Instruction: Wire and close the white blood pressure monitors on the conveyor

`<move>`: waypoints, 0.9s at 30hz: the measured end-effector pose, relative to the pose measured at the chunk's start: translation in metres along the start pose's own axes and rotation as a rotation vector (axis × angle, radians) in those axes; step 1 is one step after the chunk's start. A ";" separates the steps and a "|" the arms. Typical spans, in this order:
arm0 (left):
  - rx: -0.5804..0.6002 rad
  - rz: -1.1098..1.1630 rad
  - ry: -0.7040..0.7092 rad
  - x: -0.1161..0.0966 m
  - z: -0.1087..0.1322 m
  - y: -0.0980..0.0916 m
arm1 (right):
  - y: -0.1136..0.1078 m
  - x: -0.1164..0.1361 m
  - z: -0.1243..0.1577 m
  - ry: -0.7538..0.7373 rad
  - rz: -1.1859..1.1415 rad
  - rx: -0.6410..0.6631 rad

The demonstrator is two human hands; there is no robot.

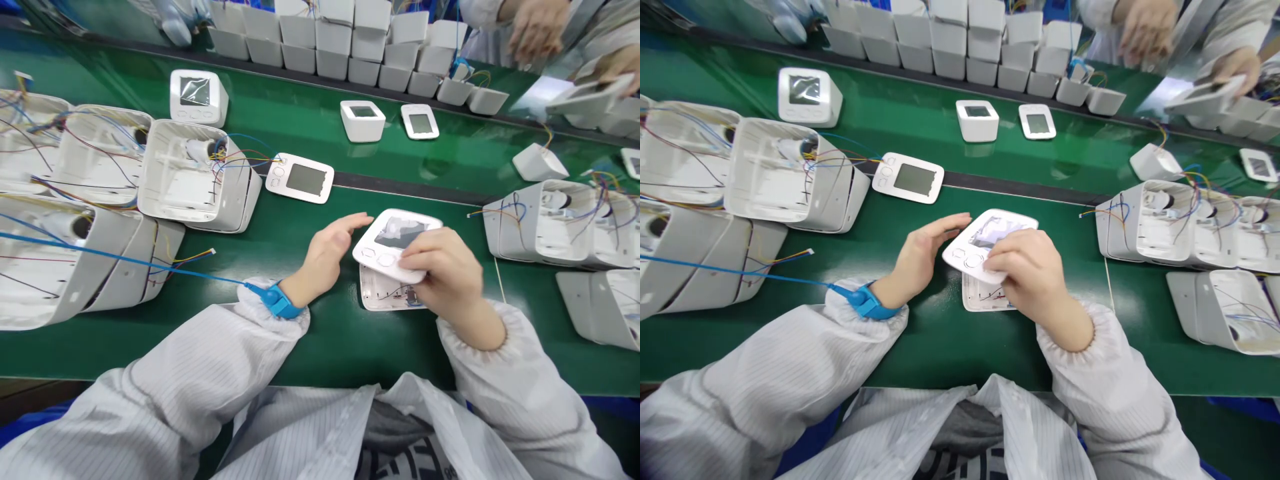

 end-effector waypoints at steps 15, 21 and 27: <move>0.155 -0.148 0.282 -0.014 0.021 0.028 | 0.000 -0.053 -0.003 0.167 0.044 0.353; 0.271 0.091 0.292 -0.016 0.027 0.035 | 0.041 -0.025 0.003 -0.040 0.422 0.588; 0.288 0.163 0.206 -0.010 0.026 0.033 | 0.040 -0.028 0.002 0.025 0.285 0.398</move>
Point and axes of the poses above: each hand's wrist, its own z-axis away from the middle knuckle, its own y-axis out of the palm, x = y × z, the point moved 6 cm from there along -z, towards the middle knuckle
